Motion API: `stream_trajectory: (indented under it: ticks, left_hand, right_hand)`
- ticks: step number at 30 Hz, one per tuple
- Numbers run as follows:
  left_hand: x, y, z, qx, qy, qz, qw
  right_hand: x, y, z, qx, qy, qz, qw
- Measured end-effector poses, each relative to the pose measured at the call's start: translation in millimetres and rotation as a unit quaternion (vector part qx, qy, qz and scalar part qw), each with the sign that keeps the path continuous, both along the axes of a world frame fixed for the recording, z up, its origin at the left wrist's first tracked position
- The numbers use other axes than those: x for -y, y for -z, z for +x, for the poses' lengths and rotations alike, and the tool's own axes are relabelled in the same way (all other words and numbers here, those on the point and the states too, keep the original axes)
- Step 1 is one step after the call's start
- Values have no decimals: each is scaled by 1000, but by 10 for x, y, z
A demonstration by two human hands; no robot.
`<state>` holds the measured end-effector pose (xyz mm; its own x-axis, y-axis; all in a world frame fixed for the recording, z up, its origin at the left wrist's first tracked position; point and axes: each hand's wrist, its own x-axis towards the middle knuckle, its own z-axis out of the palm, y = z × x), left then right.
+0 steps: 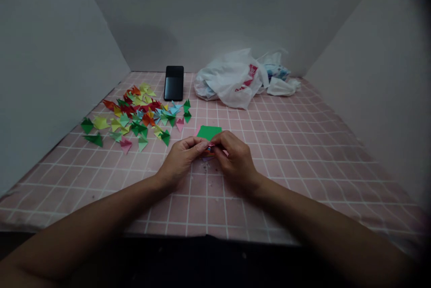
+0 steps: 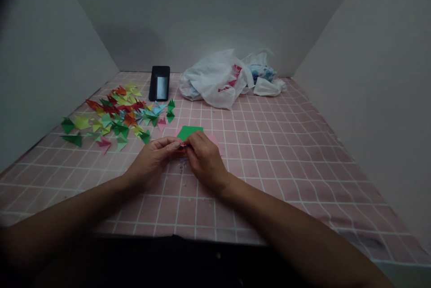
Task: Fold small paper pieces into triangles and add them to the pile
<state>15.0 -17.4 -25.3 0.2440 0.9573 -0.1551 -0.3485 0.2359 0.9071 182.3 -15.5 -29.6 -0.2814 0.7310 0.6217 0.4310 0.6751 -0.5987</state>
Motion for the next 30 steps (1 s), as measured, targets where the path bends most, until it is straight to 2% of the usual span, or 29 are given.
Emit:
stream_trajectory:
  ticks: [15, 22, 30]
  left_hand:
    - [9, -30, -2, -10, 12, -16, 1000]
    - [-16, -110, -3, 57, 31, -63, 996]
    - [-27, -111, -25, 55, 40, -71, 995]
  right_hand:
    - [9, -2, 5, 35, -2, 21, 999]
    - [-36, -84, 38, -35, -19, -25, 999]
    - [-57, -88, 51, -65, -24, -60, 996]
